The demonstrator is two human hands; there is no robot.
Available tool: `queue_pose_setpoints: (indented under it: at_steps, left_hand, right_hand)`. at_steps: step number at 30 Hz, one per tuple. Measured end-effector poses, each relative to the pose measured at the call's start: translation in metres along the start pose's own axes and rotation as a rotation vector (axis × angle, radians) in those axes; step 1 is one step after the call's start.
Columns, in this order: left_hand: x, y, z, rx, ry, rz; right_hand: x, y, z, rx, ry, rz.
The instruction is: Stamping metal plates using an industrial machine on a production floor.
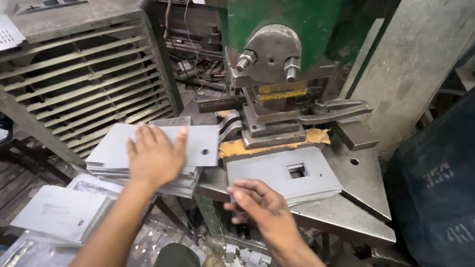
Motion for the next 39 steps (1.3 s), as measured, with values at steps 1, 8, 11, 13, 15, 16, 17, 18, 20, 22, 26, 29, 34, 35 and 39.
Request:
queue_pose_setpoints:
  at_steps: [1,8,11,13,15,16,17,18,20,22,26,29,34,35,39]
  left_hand:
    - [0.007,-0.001,-0.003,-0.003,0.0,-0.003]
    - [0.024,0.006,-0.025,0.123,0.037,-0.171]
    - [0.025,0.007,-0.025,0.156,0.033,-0.18]
    - [0.024,0.006,-0.023,0.17,0.028,-0.19]
    - [0.021,0.006,-0.02,0.205,0.05,-0.21]
    - [0.014,0.009,-0.017,0.203,0.05,-0.211]
    - [0.005,0.012,-0.014,0.213,0.13,-0.231]
    - [-0.003,0.014,-0.011,0.228,0.208,-0.247]
    - [-0.016,0.024,0.001,0.275,0.326,-0.283]
    - [-0.018,0.028,0.021,0.318,0.446,-0.322]
    - [0.001,0.019,0.028,0.289,0.009,-0.241]
    - [0.015,0.021,0.017,0.216,-0.158,-0.105]
    - [0.027,0.045,-0.018,0.27,-0.16,-0.022]
    - [0.029,0.05,-0.021,0.307,-0.136,-0.033]
    - [0.02,0.065,-0.025,0.434,0.058,-0.096]
  right_hand:
    - [0.007,-0.007,0.002,-0.001,0.0,0.004]
    - [-0.003,-0.049,-0.003,-0.058,-0.336,-0.077]
    - [-0.007,-0.066,-0.005,-0.046,-0.39,-0.081]
    - [-0.008,-0.076,-0.006,-0.019,-0.391,-0.104]
    - [-0.008,-0.086,-0.008,-0.003,-0.404,-0.13]
    - [-0.001,-0.082,0.0,-0.003,-0.404,-0.127]
    - [0.006,-0.079,0.017,-0.086,-0.311,-0.084]
    - [0.013,-0.075,0.033,-0.17,-0.219,-0.047]
    - [0.039,-0.052,0.066,-0.257,-0.059,0.219]
    - [0.056,-0.032,0.074,-0.337,0.104,0.49]
    - [0.033,-0.025,0.014,0.057,0.284,0.531]
    - [0.018,-0.018,0.0,0.116,0.22,0.365]
    - [0.013,-0.018,-0.003,0.067,-0.124,0.047]
    - [0.012,-0.02,-0.001,0.003,-0.172,0.018]
    - [0.013,-0.018,0.018,-0.087,-0.258,-0.119]
Point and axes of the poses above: each hand's wrist, its own y-axis away from the middle knuckle, its own x-axis out of the palm, z = x × y, the point moved 8 cm from there along -y, towards the middle knuckle, and after that the axes turned 14 degrees about z, right-handed, at the moved point
